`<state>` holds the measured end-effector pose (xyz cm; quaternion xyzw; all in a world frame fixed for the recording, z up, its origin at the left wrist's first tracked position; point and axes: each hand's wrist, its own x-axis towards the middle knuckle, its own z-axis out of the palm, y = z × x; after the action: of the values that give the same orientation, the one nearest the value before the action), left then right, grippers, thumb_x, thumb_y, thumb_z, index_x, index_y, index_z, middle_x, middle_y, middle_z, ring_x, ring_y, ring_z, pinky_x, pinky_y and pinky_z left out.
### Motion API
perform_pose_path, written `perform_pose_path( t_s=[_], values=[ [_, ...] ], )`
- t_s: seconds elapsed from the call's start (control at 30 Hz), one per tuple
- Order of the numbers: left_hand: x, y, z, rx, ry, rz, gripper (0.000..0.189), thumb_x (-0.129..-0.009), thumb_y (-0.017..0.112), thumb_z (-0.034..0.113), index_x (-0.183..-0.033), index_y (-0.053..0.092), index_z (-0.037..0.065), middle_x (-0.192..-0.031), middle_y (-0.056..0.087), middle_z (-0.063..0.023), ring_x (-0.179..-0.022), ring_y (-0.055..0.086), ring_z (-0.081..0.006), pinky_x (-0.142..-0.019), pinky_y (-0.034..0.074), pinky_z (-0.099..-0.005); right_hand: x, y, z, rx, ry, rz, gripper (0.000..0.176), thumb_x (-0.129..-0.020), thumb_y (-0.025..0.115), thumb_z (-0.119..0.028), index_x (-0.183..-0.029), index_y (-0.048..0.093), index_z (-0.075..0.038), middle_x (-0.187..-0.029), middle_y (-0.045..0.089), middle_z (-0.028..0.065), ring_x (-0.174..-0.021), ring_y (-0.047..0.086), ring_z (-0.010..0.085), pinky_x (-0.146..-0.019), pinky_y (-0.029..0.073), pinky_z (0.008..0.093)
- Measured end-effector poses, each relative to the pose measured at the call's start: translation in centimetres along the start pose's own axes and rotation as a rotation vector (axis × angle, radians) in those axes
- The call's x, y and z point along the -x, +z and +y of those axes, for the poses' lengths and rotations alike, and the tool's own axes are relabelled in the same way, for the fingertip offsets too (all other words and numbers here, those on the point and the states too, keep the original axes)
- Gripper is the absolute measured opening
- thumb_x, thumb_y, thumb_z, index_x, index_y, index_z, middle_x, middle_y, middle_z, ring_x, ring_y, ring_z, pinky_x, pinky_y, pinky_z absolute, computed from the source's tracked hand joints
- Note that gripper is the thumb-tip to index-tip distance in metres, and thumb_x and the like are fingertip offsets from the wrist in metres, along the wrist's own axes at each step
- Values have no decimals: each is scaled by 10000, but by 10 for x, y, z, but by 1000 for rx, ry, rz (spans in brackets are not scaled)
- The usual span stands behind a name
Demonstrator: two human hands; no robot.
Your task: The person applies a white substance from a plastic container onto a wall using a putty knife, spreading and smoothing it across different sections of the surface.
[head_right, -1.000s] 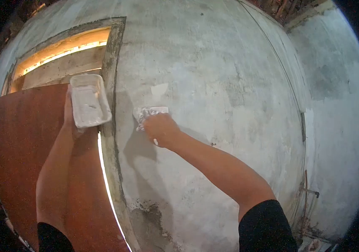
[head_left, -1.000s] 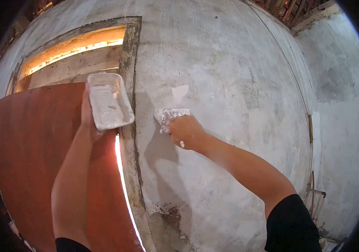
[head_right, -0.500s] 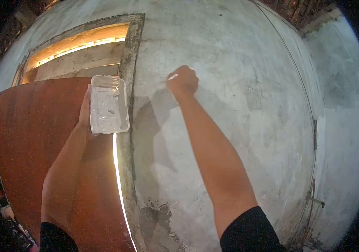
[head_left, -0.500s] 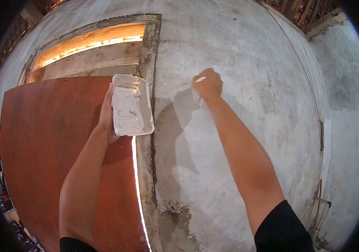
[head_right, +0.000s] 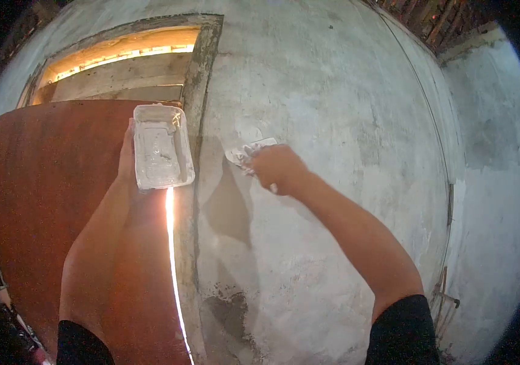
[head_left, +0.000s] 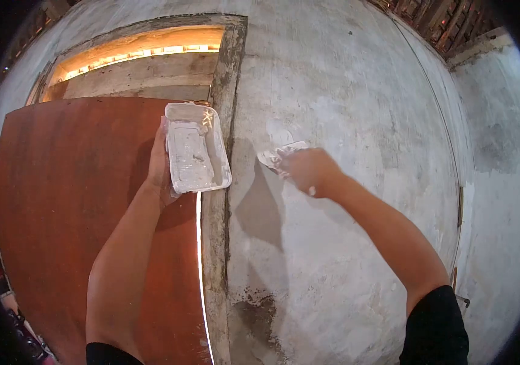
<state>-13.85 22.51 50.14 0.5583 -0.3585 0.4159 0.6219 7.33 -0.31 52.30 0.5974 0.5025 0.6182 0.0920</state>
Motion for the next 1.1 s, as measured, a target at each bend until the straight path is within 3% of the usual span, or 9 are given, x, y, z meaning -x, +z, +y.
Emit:
perform_pose_path(
  t_s=[0.17, 0.3, 0.4, 0.5, 0.6, 0.73, 0.8, 0.9, 1.1],
  values=[
    [3, 4, 1, -5, -79, 71, 695, -896, 344, 654, -1331, 455, 123, -1245, 553, -70, -1087, 573, -234, -924, 487, -399, -29, -48, 42, -192, 245, 200, 372, -723, 548, -45, -1071, 655, -123, -844, 650, 169, -811, 629, 330, -724, 503, 408],
    [5, 18, 7, -82, -114, 100, 692, -893, 353, 655, -1324, 462, 125, -1234, 558, -76, -1077, 576, -235, -919, 489, -402, -48, 19, 35, -153, 366, 61, 225, -698, 584, -63, -907, 663, -43, -829, 649, 156, -806, 642, 305, -696, 525, 402],
    [0, 10, 7, -99, -78, 79, 696, -889, 360, 659, -1325, 462, 125, -1223, 561, -84, -1066, 579, -237, -918, 489, -406, -16, 25, -11, -64, 109, 267, 216, -732, 551, -63, -916, 644, 3, -874, 648, 187, -802, 649, 313, -698, 534, 404],
    [2, 9, 10, -95, -137, 15, 710, -883, 360, 668, -1327, 459, 123, -1219, 559, -90, -1066, 578, -249, -920, 486, -427, 13, 4, -25, -69, -21, -95, 308, -862, 481, -142, -1117, 593, -14, -1082, 625, 136, -944, 618, 283, -746, 512, 393],
    [0, 9, 12, -120, -136, -35, 721, -882, 357, 671, -1339, 444, 120, -1225, 552, -94, -1082, 570, -255, -925, 484, -432, 7, -30, -15, -101, 80, -319, 268, -891, 480, -172, -1085, 625, -57, -1011, 641, 142, -898, 622, 306, -741, 507, 410],
    [1, 10, 13, -131, -189, 0, 728, -883, 351, 672, -1352, 429, 120, -1233, 543, -101, -1099, 563, -257, -927, 485, -428, -19, -35, 36, -360, 29, 128, 250, -915, 479, -207, -1048, 649, -81, -930, 655, 161, -853, 623, 342, -740, 504, 428],
    [3, 12, 12, -121, -200, 2, 731, -885, 343, 672, -1360, 419, 121, -1253, 530, -110, -1109, 558, -259, -929, 484, -430, -32, -42, 55, -187, 267, 275, 196, -860, 516, -182, -940, 655, -68, -897, 661, 169, -851, 643, 342, -717, 522, 435],
    [7, 18, 11, -110, -178, 23, 737, -883, 336, 678, -1360, 418, 122, -1262, 525, -107, -1112, 556, -256, -932, 483, -433, -51, -41, 65, -184, 559, 351, 184, -834, 538, -184, -889, 668, -66, -867, 666, 184, -810, 653, 348, -712, 526, 436],
    [15, 10, 6, -132, -103, 55, 735, -890, 334, 666, -1386, 385, 126, -1294, 505, -94, -1115, 550, -255, -938, 474, -423, -44, -21, 3, -153, 442, 185, 122, -755, 569, -98, -790, 679, -58, -796, 664, 189, -778, 661, 341, -669, 526, 430]
  ],
)
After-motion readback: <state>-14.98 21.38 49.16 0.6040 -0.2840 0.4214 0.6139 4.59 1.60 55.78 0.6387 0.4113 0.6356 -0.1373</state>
